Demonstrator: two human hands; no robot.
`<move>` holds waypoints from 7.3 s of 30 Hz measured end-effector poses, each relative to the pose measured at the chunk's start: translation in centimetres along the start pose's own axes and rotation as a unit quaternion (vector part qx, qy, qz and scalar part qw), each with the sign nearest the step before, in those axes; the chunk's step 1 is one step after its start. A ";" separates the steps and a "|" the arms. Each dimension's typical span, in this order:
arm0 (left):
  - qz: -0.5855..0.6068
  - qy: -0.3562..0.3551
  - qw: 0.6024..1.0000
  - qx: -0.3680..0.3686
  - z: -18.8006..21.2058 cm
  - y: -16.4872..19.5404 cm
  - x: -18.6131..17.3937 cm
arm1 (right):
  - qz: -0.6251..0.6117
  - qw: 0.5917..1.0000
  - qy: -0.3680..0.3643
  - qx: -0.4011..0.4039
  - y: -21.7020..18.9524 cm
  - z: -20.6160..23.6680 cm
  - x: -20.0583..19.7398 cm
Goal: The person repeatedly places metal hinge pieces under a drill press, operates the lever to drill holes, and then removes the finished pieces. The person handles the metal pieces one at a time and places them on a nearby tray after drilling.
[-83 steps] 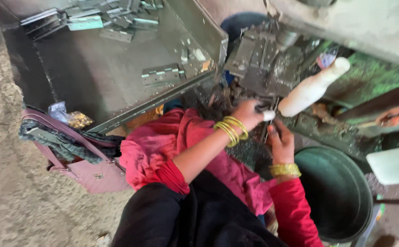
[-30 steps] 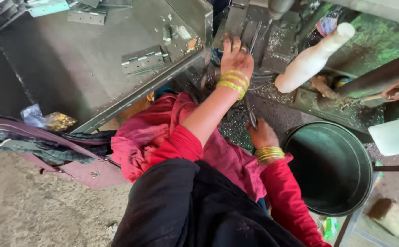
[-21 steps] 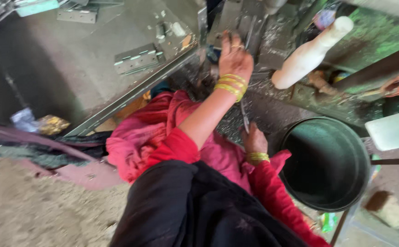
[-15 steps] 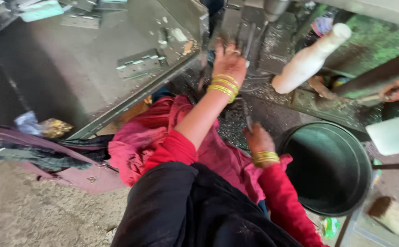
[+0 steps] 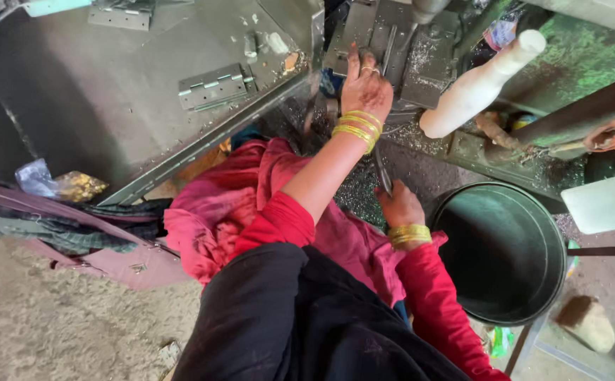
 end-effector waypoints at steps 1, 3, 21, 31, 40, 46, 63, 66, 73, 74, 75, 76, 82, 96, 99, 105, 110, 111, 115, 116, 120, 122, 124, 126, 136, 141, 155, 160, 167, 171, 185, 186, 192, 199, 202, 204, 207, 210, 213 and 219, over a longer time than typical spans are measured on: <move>0.008 0.045 0.999 -0.005 0.0 0.1 -0.3 | -0.018 1.000 0.006 -0.005 -0.2 0.2 0.1; 0.023 0.138 0.990 -0.010 0.3 0.0 -1.2 | -0.053 0.998 0.028 -0.005 -0.9 0.8 0.8; -0.014 -0.093 0.995 -0.016 -1.4 0.3 -5.8 | -0.026 0.999 0.044 0.009 -1.3 1.0 3.0; -0.022 -0.114 0.993 -0.035 -5.3 -0.3 -4.6 | -0.010 0.998 0.060 -0.003 -1.5 0.7 1.1; -0.044 -0.061 0.997 -0.007 -2.7 -0.3 -3.1 | 0.053 0.989 0.127 -0.052 -8.1 1.6 -7.0; 0.035 0.087 0.990 0.107 6.8 -5.2 -4.3 | 0.020 0.957 0.253 -0.139 -14.8 0.9 -15.4; 0.069 0.049 0.996 -0.005 2.9 0.0 -1.6 | -0.022 0.968 0.218 -0.120 -13.8 0.4 -14.9; 0.042 -0.010 0.999 -0.002 3.8 -2.3 -1.8 | 0.001 0.977 0.176 -0.120 -13.3 -0.2 -13.9; 0.000 -0.099 0.995 -0.019 1.1 -0.8 -4.1 | -0.028 0.996 0.065 -0.053 -4.8 0.8 -4.2; 0.008 -0.099 0.995 -0.014 1.0 -0.8 -4.4 | -0.076 0.991 0.092 -0.060 -4.0 1.5 -1.5; 0.014 -0.101 0.995 -0.010 1.0 -0.9 -4.6 | -0.126 0.983 0.116 -0.066 -3.1 2.2 0.5; 0.021 -0.105 0.994 -0.008 1.0 -1.0 -4.7 | -0.118 0.988 0.094 -0.037 -2.0 2.5 2.0; 0.022 -0.121 0.992 -0.007 0.9 -1.9 -4.4 | -0.012 1.000 0.025 -0.014 -0.5 -0.7 1.0; -0.018 0.006 1.000 -0.021 0.1 -0.6 -3.6 | -0.011 0.999 0.014 -0.041 -0.2 -0.4 0.4; -0.044 -0.086 0.995 -0.038 -1.2 0.3 -2.9 | -0.001 0.998 0.036 -0.059 -0.5 -0.8 -1.2; 0.030 0.079 0.990 -0.114 -3.1 0.6 -1.3 | -0.005 0.998 0.058 0.004 -1.9 1.2 3.3; -0.030 -0.009 0.996 -0.082 -3.4 0.0 -1.2 | -0.001 1.000 -0.002 -0.007 -1.3 -0.4 -0.5; -0.055 -0.021 0.995 -0.082 -3.6 0.1 -1.6 | 0.014 1.000 -0.018 -0.003 -1.2 -0.7 -1.9; -0.065 -0.023 0.992 -0.102 -4.7 0.9 -3.5 | 0.041 0.998 0.021 -0.047 -2.8 -0.3 -3.4; -0.066 -0.024 0.993 -0.100 -5.0 1.1 -3.7 | 0.036 0.998 0.029 -0.030 -3.2 0.4 -2.4; -0.045 -0.005 0.995 -0.094 -5.2 1.3 -3.7 | 0.079 0.996 0.046 -0.001 -3.0 2.1 1.2; -0.035 -0.013 0.996 -0.085 -4.6 0.9 -3.7 | 0.063 0.998 0.032 0.000 -2.7 2.1 1.7; -0.026 -0.037 0.995 -0.090 -4.2 0.3 -3.2 | 0.051 0.998 0.025 -0.003 -2.5 1.2 0.6; -0.047 -0.014 0.994 -0.093 -3.6 -0.1 -3.9 | 0.033 0.999 0.005 0.005 -2.7 0.1 -1.5; -0.040 -0.075 0.991 -0.103 -3.7 0.4 -6.2 | 0.059 0.995 0.075 0.008 -3.0 1.4 1.5; -0.008 -0.048 0.995 -0.092 -3.0 -0.3 -4.9 | 0.061 0.997 0.030 0.042 -2.0 1.5 3.0; -0.018 0.006 0.974 -0.226 3.3 -30.8 -3.2 | 0.123 0.854 0.413 -0.292 -10.9 0.4 -14.7; 0.047 -0.097 0.965 -0.241 4.2 -32.8 -3.6 | 0.014 0.920 0.313 -0.235 -14.7 0.4 -17.4; 0.163 -0.092 0.939 -0.289 2.8 -33.2 -4.4 | 0.054 0.933 0.289 -0.207 -15.6 0.4 -17.6; 0.141 -0.114 0.919 -0.351 2.5 -33.6 -4.3 | 0.039 0.933 0.287 -0.214 -15.5 0.2 -17.5; 0.314 0.166 0.918 -0.176 3.4 -21.5 -9.1 | 0.128 0.903 0.327 -0.248 -14.6 -0.2 -16.7; 0.312 0.203 0.923 -0.098 3.2 -18.7 -9.1 | 0.130 0.905 0.326 -0.242 -14.8 -0.3 -16.7; -0.049 -0.005 0.989 0.136 3.9 -2.6 -2.0 | 0.000 0.940 0.285 -0.189 -15.0 0.3 -17.0; 0.102 -0.136 0.985 0.026 2.9 -1.1 -1.3 | 0.050 0.967 0.189 -0.161 -11.9 -1.3 -14.4; 0.047 -0.148 0.988 0.004 2.6 -2.1 -3.3 | 0.027 0.992 0.073 -0.100 -8.0 -2.0 -9.6; 0.046 -0.094 0.994 0.010 2.5 -2.3 -4.9 | -0.014 0.994 0.078 -0.073 -5.5 -1.2 -5.5; 0.055 -0.068 0.996 0.012 2.5 -2.3 -6.2 | -0.007 0.997 0.063 -0.034 -2.7 0.7 0.0; 0.024 -0.135 0.990 0.012 2.5 -2.2 -5.6 | -0.024 0.997 0.056 -0.049 -1.7 0.8 1.5; 0.047 -0.114 0.992 -0.004 2.5 -2.4 -4.9 | 0.007 0.999 0.033 -0.024 -1.1 -0.8 -0.6; 0.044 -0.013 0.999 0.014 2.5 -2.4 -4.1 | 0.000 0.999 0.035 -0.035 -1.3 -1.0 -0.6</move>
Point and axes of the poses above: each hand's wrist, its own z-axis away from the middle knuckle, its own x-axis out of the palm, y = z × x, the point moved 3 cm from there along -z, towards the middle knuckle, and after that the axes turned 14 degrees about -x, right-handed, at the moved point
